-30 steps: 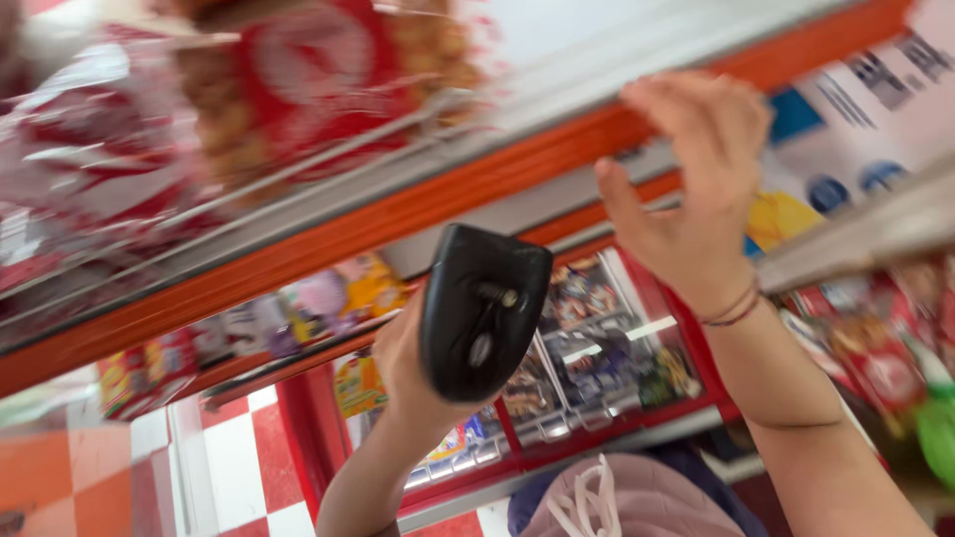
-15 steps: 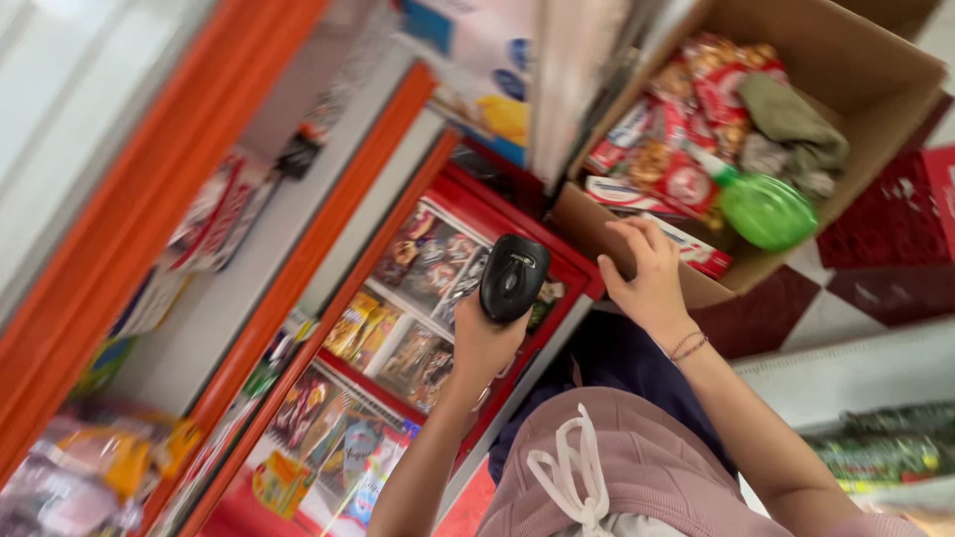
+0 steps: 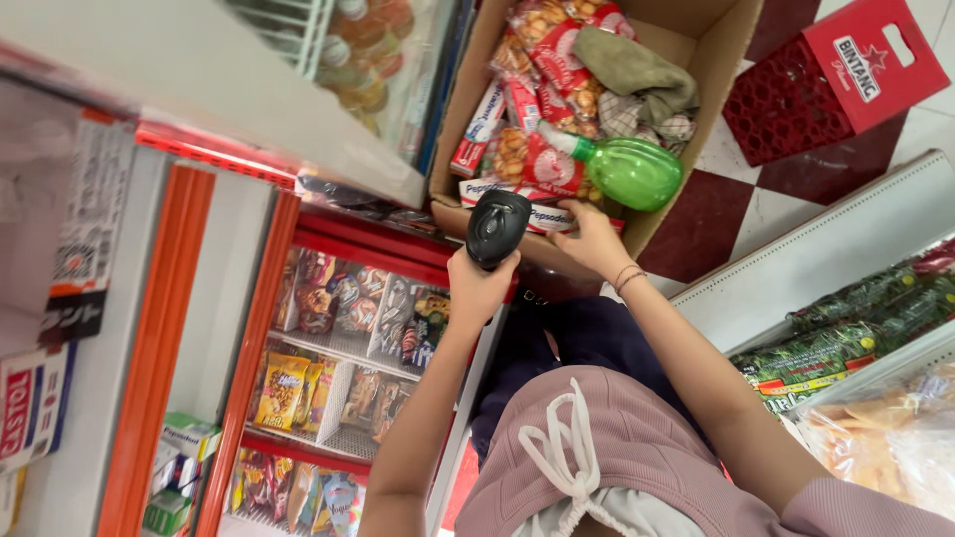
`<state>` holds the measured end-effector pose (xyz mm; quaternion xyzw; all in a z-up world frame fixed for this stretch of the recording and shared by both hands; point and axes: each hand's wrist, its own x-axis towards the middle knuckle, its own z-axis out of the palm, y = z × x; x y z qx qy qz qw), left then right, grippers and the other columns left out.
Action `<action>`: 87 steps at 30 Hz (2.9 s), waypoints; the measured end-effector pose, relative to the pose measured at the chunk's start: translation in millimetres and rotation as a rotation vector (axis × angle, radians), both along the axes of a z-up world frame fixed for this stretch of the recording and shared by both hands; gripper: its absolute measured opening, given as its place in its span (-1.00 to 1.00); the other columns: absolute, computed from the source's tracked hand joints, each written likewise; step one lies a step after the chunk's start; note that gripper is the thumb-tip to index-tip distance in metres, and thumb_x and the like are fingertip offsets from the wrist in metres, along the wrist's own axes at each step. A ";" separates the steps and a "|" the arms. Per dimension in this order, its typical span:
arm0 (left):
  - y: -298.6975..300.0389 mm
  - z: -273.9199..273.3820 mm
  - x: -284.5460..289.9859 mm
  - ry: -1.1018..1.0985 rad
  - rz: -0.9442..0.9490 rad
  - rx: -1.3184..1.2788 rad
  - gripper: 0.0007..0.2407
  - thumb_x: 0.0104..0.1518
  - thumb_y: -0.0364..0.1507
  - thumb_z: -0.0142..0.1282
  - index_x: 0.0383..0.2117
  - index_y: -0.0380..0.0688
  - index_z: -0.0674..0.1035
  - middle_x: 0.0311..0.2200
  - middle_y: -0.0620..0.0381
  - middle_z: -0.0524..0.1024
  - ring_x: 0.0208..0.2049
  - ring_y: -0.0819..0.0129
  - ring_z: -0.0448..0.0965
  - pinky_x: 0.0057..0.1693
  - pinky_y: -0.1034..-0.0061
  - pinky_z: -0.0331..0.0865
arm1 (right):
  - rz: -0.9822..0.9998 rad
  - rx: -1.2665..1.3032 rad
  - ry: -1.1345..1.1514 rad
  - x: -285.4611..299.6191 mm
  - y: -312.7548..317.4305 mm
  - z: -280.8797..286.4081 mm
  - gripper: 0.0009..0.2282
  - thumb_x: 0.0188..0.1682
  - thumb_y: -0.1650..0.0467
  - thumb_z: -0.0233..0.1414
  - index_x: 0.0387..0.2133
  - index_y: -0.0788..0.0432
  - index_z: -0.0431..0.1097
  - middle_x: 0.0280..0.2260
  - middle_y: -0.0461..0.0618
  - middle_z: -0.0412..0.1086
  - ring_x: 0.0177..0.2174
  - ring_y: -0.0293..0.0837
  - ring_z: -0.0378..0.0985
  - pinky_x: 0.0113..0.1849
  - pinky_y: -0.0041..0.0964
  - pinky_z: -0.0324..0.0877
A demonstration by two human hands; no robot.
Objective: The person sprays a green bottle, wipes the glass lid of a chest freezer with a green cloth and a checkered cloth, then scans bags of snacks with a handheld scanner.
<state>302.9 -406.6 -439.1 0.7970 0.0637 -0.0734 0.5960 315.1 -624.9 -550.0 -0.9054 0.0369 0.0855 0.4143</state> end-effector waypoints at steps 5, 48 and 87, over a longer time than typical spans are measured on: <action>-21.9 -32.4 23.1 0.024 -0.010 -0.010 -0.83 -0.02 -0.47 0.33 -0.35 -0.31 0.65 -0.48 0.09 0.68 -0.41 0.48 0.66 -0.18 0.49 0.52 | 0.059 0.078 0.097 5.2 -14.5 -19.6 -0.45 -0.22 0.30 0.25 0.06 0.28 0.36 -0.16 0.25 0.46 -0.19 0.15 0.58 -0.11 -0.07 0.48; -23.5 -92.7 34.8 0.163 0.078 -0.093 -0.72 -0.07 -0.51 0.35 -0.23 -0.29 0.58 -0.35 0.11 0.65 -0.29 0.43 0.63 -0.05 0.52 0.49 | 0.215 -0.495 -0.305 79.6 13.0 17.2 -0.18 -0.41 0.47 0.25 0.29 0.25 0.18 -0.06 0.19 0.28 -0.05 0.14 0.30 -0.03 -0.05 0.24; -20.5 -37.5 -13.1 0.099 0.325 -0.871 -0.56 0.05 -0.72 0.24 0.12 -0.26 0.50 -0.03 0.07 0.56 0.00 0.32 0.56 0.17 0.40 0.41 | 0.330 0.215 -0.648 18.9 4.9 107.6 -0.46 -0.26 0.44 0.23 0.05 0.33 0.31 0.00 0.21 0.31 -0.03 0.19 0.37 0.01 0.02 0.32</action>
